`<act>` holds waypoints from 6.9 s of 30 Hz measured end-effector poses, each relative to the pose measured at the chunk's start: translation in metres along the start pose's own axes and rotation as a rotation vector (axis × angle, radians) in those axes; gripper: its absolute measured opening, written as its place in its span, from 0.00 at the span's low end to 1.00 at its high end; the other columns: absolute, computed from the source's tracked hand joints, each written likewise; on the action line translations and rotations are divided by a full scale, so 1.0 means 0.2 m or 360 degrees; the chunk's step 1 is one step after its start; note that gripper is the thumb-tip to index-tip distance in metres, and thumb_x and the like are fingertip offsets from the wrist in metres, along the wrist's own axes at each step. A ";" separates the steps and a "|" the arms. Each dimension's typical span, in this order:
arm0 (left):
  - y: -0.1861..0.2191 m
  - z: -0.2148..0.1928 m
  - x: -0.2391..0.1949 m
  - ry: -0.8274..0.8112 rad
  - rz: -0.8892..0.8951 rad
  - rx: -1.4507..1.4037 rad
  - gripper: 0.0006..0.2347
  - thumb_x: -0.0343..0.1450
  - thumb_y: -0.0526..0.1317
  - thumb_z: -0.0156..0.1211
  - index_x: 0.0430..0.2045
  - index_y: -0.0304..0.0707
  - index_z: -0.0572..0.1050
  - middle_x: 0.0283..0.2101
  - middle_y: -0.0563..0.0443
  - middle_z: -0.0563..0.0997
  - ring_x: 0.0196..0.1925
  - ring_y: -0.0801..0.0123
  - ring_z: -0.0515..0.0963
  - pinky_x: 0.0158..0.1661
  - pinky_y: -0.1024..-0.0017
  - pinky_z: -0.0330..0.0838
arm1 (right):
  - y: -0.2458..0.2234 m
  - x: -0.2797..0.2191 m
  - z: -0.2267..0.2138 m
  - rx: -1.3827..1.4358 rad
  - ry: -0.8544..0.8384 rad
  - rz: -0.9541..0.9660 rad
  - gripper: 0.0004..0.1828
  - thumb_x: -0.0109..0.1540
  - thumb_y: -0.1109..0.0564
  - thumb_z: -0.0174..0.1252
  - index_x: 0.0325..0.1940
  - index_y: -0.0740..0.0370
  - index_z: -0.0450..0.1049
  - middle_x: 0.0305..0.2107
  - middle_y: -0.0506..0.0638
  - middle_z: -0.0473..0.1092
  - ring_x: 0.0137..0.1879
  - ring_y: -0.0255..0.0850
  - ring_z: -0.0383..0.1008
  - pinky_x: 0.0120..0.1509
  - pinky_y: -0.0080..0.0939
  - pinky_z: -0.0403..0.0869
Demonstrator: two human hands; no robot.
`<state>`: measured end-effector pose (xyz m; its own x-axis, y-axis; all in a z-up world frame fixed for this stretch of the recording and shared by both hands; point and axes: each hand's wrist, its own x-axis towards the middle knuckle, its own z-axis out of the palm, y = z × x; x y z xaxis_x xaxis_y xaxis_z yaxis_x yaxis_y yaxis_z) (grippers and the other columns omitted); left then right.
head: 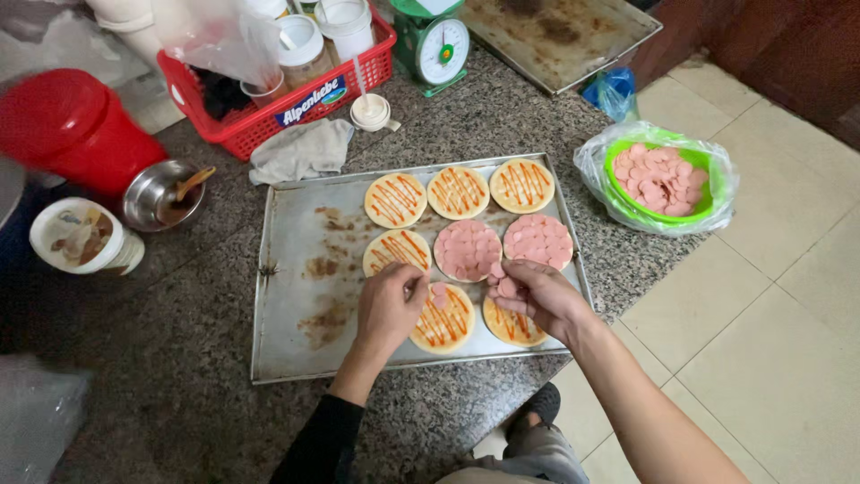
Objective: The person places sliced meat onto round dough bases on a tray, then uses chopsticks to turn dough rings frying in oil. Later, the person removes trays of baked bread from an oven and places them on a metal rack.
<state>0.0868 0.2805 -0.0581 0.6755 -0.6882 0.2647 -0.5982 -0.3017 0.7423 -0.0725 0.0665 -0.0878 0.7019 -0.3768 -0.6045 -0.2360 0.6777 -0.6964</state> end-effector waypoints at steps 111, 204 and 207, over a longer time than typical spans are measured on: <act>-0.20 0.28 -0.40 -0.0235 -0.0094 0.0099 0.05 0.65 0.38 0.66 0.23 0.37 0.81 0.27 0.43 0.83 0.32 0.49 0.82 0.40 0.51 0.69 | 0.32 0.08 -0.08 -0.0284 -0.0131 0.0032 0.16 0.61 0.75 0.50 0.51 0.68 0.70 0.46 0.54 0.76 0.54 0.43 0.79 0.62 0.39 0.78; -0.33 0.08 -0.10 0.0016 -0.0277 -0.0020 0.05 0.69 0.40 0.62 0.28 0.38 0.81 0.30 0.43 0.80 0.34 0.52 0.81 0.38 0.57 0.73 | 0.29 0.25 0.14 -0.0282 0.0161 0.0055 0.13 0.66 0.58 0.57 0.52 0.68 0.77 0.41 0.54 0.79 0.43 0.40 0.82 0.47 0.36 0.81; -0.39 0.10 -0.13 0.0209 -0.0121 0.0311 0.07 0.68 0.39 0.65 0.22 0.34 0.79 0.28 0.39 0.80 0.31 0.45 0.79 0.34 0.51 0.71 | 0.27 0.25 0.12 -0.0261 0.0154 0.0062 0.14 0.66 0.58 0.57 0.52 0.69 0.77 0.41 0.55 0.79 0.43 0.40 0.82 0.47 0.35 0.81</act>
<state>0.1067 0.3095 -0.1342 0.7644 -0.5708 0.2998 -0.6069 -0.4801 0.6334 -0.0345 0.1001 -0.1458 0.6241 -0.4167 -0.6610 -0.3735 0.5840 -0.7208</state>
